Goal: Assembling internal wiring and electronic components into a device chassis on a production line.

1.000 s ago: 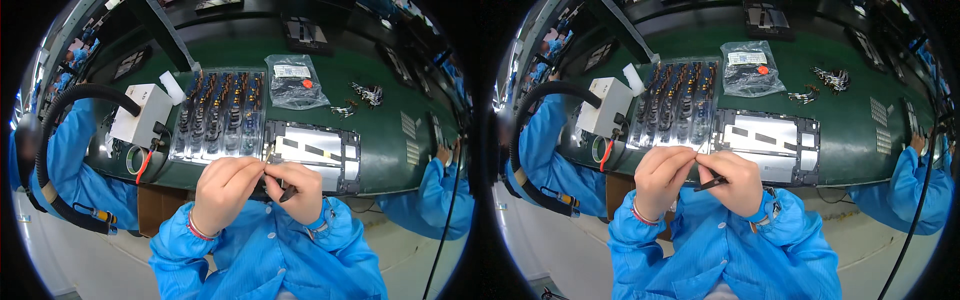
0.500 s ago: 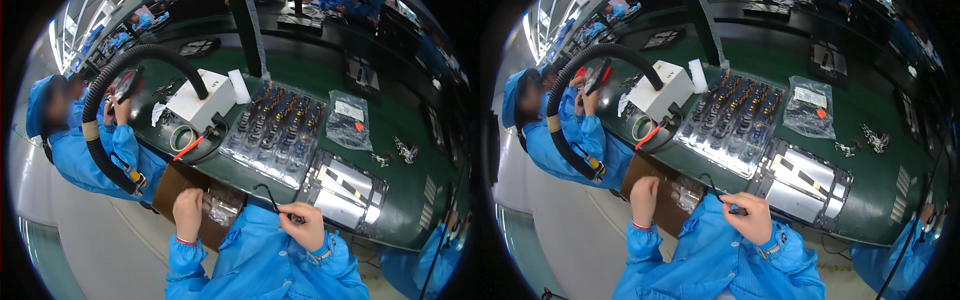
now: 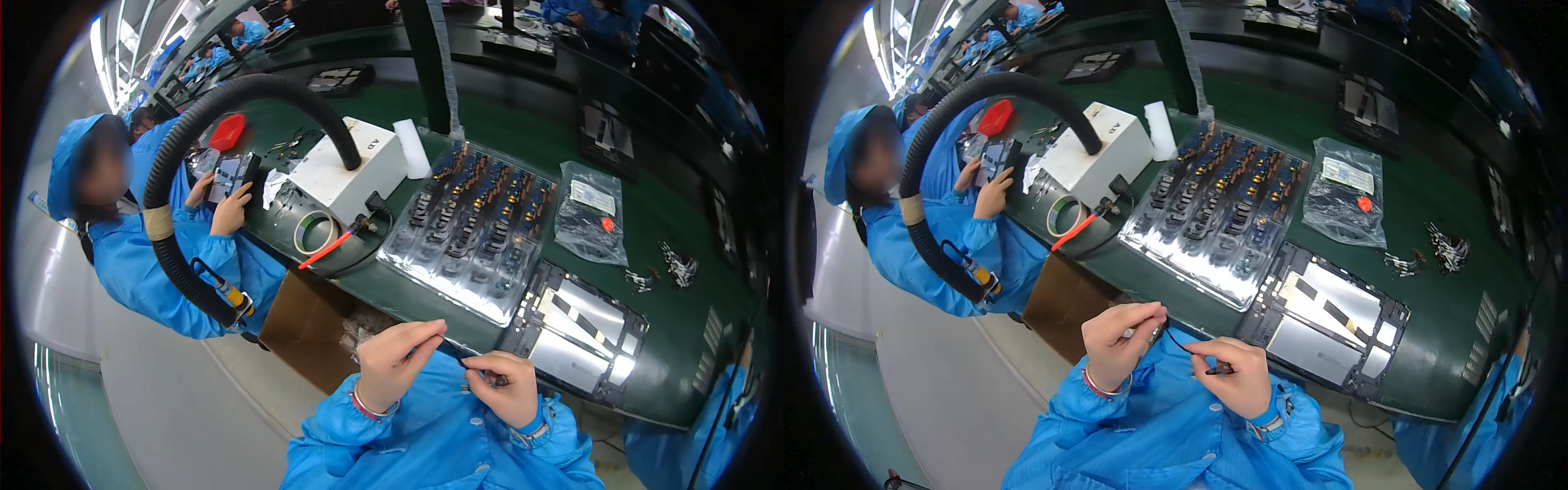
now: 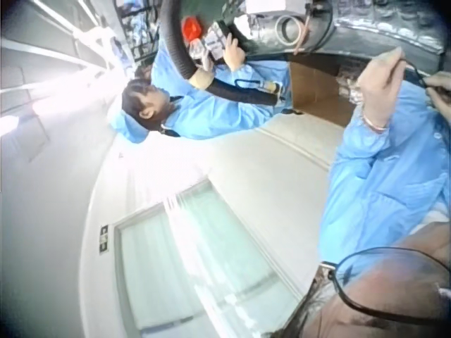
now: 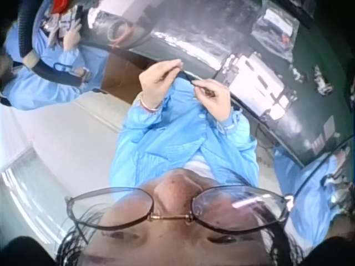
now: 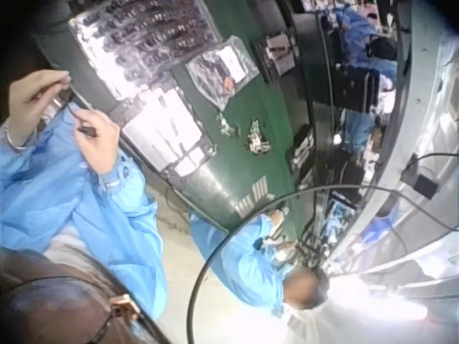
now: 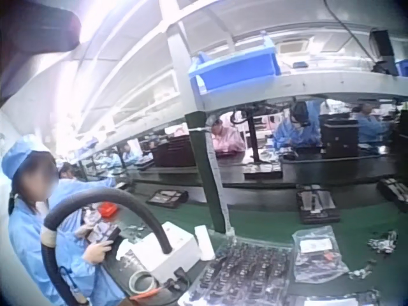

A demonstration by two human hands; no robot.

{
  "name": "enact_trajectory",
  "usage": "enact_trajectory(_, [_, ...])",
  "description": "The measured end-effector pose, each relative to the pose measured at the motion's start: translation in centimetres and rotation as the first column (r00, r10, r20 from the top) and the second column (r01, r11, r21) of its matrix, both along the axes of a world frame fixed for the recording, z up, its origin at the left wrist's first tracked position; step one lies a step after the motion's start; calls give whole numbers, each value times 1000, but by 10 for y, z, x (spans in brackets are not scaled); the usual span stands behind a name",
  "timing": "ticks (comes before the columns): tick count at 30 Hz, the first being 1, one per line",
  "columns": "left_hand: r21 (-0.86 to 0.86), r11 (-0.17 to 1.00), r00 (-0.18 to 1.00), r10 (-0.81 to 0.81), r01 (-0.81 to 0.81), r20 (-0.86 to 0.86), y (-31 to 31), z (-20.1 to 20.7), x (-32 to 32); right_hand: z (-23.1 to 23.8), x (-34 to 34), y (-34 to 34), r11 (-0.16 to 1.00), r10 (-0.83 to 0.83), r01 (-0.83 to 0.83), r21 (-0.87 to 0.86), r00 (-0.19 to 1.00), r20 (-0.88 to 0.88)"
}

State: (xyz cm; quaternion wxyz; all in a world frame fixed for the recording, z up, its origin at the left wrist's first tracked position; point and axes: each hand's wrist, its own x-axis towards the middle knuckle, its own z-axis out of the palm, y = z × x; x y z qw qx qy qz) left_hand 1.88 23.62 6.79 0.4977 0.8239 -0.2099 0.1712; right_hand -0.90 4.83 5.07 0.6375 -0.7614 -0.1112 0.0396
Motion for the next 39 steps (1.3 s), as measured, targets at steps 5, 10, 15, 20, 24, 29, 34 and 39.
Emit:
enact_trajectory(5, [55,998,999,-30,29,15,-14,11,0,15,3,2,990,-126,121,69,989,74])
enact_trajectory(10, [163,981,978,-136,109,160,-31,19,-3,17,4,3,980,-198,193,45,964,178])
enact_trajectory(15, [136,989,971,-88,59,223,-37,15,-7,16,-1,5,963,-260,229,141,926,272])
enact_trajectory(20, [135,989,966,-98,67,239,-41,9,-7,10,-4,0,963,-271,251,102,889,369])
enact_trajectory(24, [-177,984,989,19,8,149,-52,-7,-13,8,-3,1,951,-309,272,148,866,393])
enact_trajectory(29, [-57,998,980,35,-24,194,-56,-1,-8,3,-1,-1,941,-336,310,135,812,477])
enact_trajectory(34, [-48,998,988,45,-38,150,-60,2,-2,-1,4,-3,928,-367,342,147,782,503])
enact_trajectory(39, [118,993,989,0,-18,149,-51,-2,40,5,2,-18,929,-367,349,121,843,393])
